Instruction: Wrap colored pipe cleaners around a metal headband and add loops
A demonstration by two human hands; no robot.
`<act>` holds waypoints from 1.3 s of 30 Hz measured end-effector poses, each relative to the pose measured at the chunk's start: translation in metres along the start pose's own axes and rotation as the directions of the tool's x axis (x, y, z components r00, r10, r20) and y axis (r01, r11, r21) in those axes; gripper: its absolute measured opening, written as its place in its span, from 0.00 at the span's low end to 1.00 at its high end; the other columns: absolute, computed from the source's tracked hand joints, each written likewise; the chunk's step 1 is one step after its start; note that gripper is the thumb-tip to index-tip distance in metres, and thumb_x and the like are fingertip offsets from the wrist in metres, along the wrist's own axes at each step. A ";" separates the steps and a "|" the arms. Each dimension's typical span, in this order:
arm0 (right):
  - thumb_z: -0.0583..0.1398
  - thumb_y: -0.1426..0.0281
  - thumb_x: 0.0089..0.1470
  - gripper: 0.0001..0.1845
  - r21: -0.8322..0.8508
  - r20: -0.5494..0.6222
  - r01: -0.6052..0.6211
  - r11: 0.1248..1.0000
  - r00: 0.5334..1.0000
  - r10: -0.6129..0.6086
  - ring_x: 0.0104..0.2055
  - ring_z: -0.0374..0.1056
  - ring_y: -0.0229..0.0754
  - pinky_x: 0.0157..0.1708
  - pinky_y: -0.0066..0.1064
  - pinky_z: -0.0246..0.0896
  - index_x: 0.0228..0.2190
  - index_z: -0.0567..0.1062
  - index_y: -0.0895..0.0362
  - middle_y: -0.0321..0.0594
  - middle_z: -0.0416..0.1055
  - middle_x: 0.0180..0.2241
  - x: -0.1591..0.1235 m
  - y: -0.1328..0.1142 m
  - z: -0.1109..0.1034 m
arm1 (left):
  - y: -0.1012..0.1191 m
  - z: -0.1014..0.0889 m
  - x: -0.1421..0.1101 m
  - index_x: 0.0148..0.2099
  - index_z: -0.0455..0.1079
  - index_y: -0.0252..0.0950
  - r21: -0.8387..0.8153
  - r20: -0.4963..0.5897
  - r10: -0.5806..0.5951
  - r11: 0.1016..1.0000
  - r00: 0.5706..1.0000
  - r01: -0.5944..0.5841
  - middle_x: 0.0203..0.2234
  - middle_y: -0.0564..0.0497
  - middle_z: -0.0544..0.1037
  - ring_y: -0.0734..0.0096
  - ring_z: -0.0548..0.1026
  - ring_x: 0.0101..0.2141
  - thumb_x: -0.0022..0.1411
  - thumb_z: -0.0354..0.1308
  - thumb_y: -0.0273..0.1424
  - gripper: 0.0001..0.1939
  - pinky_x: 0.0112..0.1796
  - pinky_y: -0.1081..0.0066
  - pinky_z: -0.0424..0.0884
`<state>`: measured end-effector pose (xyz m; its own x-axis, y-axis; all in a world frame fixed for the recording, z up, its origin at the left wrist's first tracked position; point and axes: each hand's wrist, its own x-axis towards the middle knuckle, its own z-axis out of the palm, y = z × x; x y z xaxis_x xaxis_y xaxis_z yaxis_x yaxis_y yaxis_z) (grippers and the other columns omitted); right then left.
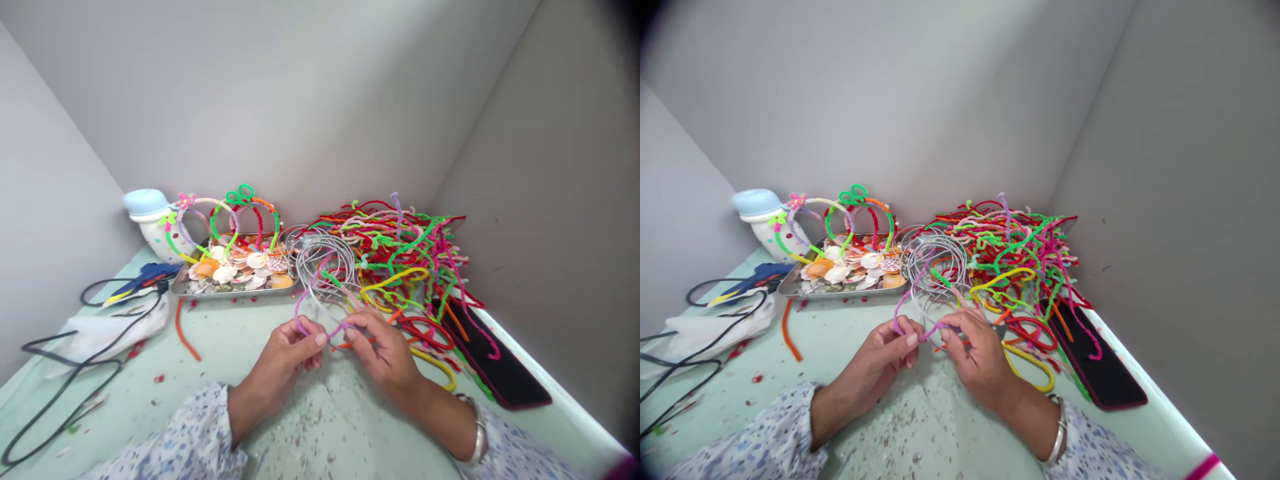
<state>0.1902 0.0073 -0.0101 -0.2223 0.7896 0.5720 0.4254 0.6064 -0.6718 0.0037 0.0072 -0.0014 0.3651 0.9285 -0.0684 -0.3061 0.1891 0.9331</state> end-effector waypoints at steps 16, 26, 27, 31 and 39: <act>0.54 0.72 0.59 0.06 -0.017 -0.103 -0.036 0.999 0.994 0.034 0.39 0.65 0.42 0.43 0.35 0.58 0.37 0.70 0.55 0.38 0.69 0.34 -0.001 0.001 -0.001 | 0.002 0.002 -0.022 0.48 0.71 0.44 0.594 0.264 0.577 0.534 0.773 -0.602 0.36 0.50 0.67 0.71 0.68 0.36 0.61 0.49 0.18 0.19 0.36 0.71 0.65; 0.55 0.75 0.57 0.06 -0.096 0.053 0.123 0.988 0.992 -0.119 0.38 0.63 0.44 0.44 0.40 0.57 0.37 0.69 0.56 0.40 0.68 0.32 0.001 0.001 0.001 | 0.002 0.002 -0.006 0.43 0.68 0.37 0.640 0.099 0.251 0.725 0.963 -0.255 0.32 0.52 0.68 0.72 0.67 0.32 0.59 0.57 0.29 0.08 0.33 0.72 0.63; 0.55 0.75 0.57 0.06 -0.101 0.067 0.130 0.986 0.990 -0.124 0.38 0.63 0.44 0.44 0.40 0.57 0.37 0.69 0.56 0.40 0.68 0.32 0.001 0.001 0.001 | 0.002 0.002 -0.006 0.42 0.68 0.36 0.631 0.111 0.223 0.737 0.969 -0.242 0.31 0.53 0.68 0.73 0.66 0.30 0.58 0.58 0.31 0.09 0.32 0.73 0.63; 0.54 0.74 0.56 0.05 -0.117 0.117 0.143 0.983 0.985 -0.129 0.37 0.63 0.44 0.42 0.40 0.58 0.35 0.69 0.57 0.40 0.67 0.30 -0.001 0.001 0.003 | 0.002 0.004 -0.007 0.37 0.70 0.34 0.599 0.067 0.183 0.779 0.981 -0.186 0.29 0.52 0.69 0.72 0.66 0.30 0.60 0.56 0.37 0.10 0.31 0.73 0.61; 0.54 0.75 0.56 0.06 -0.114 0.178 0.188 0.976 0.970 -0.166 0.35 0.64 0.44 0.41 0.40 0.58 0.36 0.70 0.57 0.40 0.69 0.29 0.000 -0.001 0.005 | -0.001 0.005 -0.003 0.26 0.67 0.34 0.598 -0.051 0.153 0.796 0.987 -0.092 0.19 0.56 0.65 0.75 0.61 0.23 0.59 0.55 0.36 0.13 0.27 0.74 0.58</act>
<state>0.1856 0.0074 -0.0117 -0.4424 0.6820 0.5823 0.4733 0.7291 -0.4944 0.0070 0.0022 -0.0003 0.2685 0.9616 0.0568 0.2480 -0.1260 0.9605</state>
